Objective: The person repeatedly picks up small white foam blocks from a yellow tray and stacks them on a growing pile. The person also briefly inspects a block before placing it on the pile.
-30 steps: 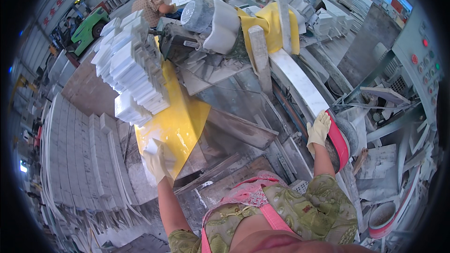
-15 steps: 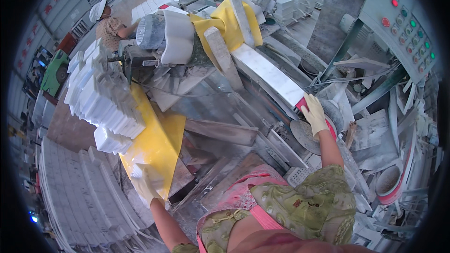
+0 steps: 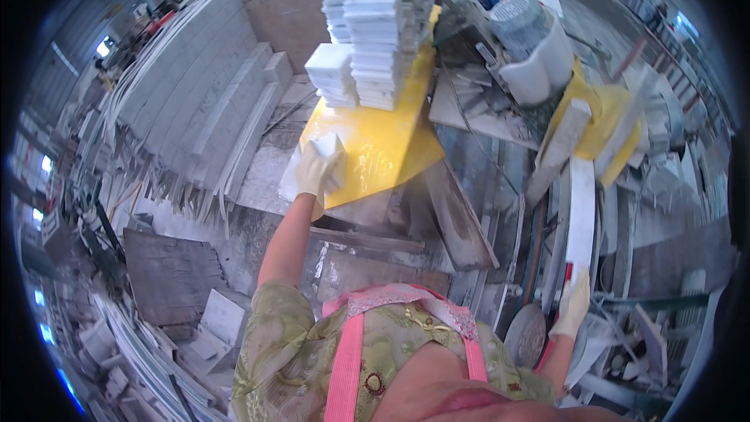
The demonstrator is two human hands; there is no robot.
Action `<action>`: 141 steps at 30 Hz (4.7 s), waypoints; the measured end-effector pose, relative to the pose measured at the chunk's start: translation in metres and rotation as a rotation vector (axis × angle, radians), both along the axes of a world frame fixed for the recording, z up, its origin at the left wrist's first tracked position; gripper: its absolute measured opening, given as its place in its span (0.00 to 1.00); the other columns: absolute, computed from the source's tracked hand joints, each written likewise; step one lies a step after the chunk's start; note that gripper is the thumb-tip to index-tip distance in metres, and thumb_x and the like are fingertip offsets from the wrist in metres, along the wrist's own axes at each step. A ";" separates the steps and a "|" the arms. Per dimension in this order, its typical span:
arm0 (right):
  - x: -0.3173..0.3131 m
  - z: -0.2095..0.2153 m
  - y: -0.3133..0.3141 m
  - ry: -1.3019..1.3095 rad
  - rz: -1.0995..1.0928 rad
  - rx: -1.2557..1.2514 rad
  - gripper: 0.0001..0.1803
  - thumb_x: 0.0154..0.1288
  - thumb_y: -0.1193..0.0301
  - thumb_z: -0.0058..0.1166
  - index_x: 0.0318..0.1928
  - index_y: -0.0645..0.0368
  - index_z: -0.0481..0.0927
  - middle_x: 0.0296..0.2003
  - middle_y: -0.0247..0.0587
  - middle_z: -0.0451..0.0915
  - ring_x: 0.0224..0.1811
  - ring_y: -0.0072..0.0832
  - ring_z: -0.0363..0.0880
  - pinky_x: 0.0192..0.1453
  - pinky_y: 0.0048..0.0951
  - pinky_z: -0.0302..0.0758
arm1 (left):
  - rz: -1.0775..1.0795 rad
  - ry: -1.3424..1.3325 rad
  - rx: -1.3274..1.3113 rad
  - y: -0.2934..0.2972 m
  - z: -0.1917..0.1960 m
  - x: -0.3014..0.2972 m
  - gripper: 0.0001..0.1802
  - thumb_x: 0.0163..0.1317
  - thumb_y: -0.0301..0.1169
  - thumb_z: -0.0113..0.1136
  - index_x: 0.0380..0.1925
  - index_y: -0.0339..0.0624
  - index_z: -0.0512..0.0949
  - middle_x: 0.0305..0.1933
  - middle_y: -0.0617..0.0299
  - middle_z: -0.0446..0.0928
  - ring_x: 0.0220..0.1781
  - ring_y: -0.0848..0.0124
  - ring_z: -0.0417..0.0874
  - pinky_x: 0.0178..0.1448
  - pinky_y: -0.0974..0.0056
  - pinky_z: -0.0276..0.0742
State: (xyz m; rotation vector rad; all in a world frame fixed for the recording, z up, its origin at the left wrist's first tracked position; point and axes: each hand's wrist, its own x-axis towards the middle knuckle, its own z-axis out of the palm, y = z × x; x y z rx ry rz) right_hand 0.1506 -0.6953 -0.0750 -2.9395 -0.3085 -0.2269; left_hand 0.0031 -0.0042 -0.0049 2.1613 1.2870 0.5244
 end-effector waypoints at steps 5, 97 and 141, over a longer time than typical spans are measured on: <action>0.013 0.016 0.002 -0.261 0.165 -0.061 0.33 0.65 0.81 0.57 0.71 0.66 0.67 0.70 0.55 0.70 0.72 0.50 0.67 0.78 0.40 0.64 | 0.009 -0.038 -0.093 0.001 -0.013 0.009 0.40 0.53 0.56 0.71 0.55 0.37 0.73 0.49 0.41 0.83 0.50 0.49 0.86 0.50 0.51 0.82; 0.215 -0.026 0.136 -0.204 -0.164 0.055 0.40 0.68 0.51 0.57 0.75 0.53 0.63 0.75 0.41 0.62 0.79 0.41 0.57 0.82 0.61 0.45 | -0.027 0.280 0.126 0.017 -0.014 0.002 0.58 0.61 0.64 0.61 0.77 0.32 0.53 0.79 0.38 0.57 0.79 0.46 0.60 0.79 0.52 0.59; 0.029 0.023 0.017 -0.034 0.107 -0.180 0.29 0.63 0.75 0.48 0.67 0.61 0.72 0.66 0.52 0.73 0.73 0.45 0.67 0.81 0.43 0.58 | -0.200 -0.142 0.030 0.012 -0.027 -0.006 0.40 0.62 0.57 0.66 0.63 0.35 0.74 0.56 0.47 0.81 0.53 0.57 0.84 0.52 0.56 0.83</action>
